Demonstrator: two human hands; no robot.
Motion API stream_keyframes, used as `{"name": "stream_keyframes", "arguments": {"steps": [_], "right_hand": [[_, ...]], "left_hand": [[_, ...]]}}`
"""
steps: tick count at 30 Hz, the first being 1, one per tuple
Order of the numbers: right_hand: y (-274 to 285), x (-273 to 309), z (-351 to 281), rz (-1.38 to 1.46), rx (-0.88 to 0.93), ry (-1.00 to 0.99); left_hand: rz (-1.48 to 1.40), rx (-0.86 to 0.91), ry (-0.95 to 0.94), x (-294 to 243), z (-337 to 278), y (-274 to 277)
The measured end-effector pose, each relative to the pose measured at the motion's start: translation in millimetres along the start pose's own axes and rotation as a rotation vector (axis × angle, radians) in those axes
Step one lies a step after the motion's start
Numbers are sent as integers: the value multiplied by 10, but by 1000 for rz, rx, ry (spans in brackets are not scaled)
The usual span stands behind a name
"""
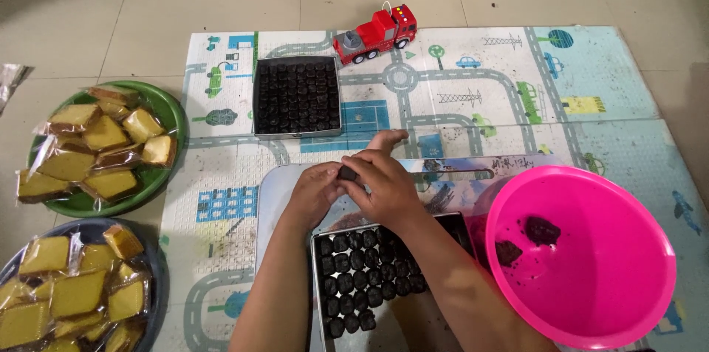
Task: The person shapes small pieces of dark dough by hand and places them in a square metal tray, while other pieces of dough remain in a pink bowl.
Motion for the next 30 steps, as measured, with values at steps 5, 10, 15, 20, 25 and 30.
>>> {"name": "stream_keyframes", "arguments": {"steps": [5,10,15,20,25,30], "right_hand": [[-8,-50,-63,44,41,12],[-42,-57,-92,6,38,21],[-29,-69,-71,36,66,21],[-40,-53,-65,16,65,12],[-57,-47,-82,-21,65,27],[-59,-38,-77,39,70,-15]], "left_hand": [[-119,184,51,-24,-60,-54],[-114,198,42,-150,-138,-169],[-71,116,26,-56,-55,-54],[-44,87,4,-66,-62,-94],[-47,87,0,-30,-27,-53],[-59,41,46,-29,-52,-95]]}}
Point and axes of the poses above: each hand's wrist, its own z-axis towards the middle knuckle, its own y-axis out of the back of the hand, x = y × z, the point moved 2 cm from there along z, towards the middle knuckle, and after that the axes turned 11 degrees about y, right-handed, at the moved point
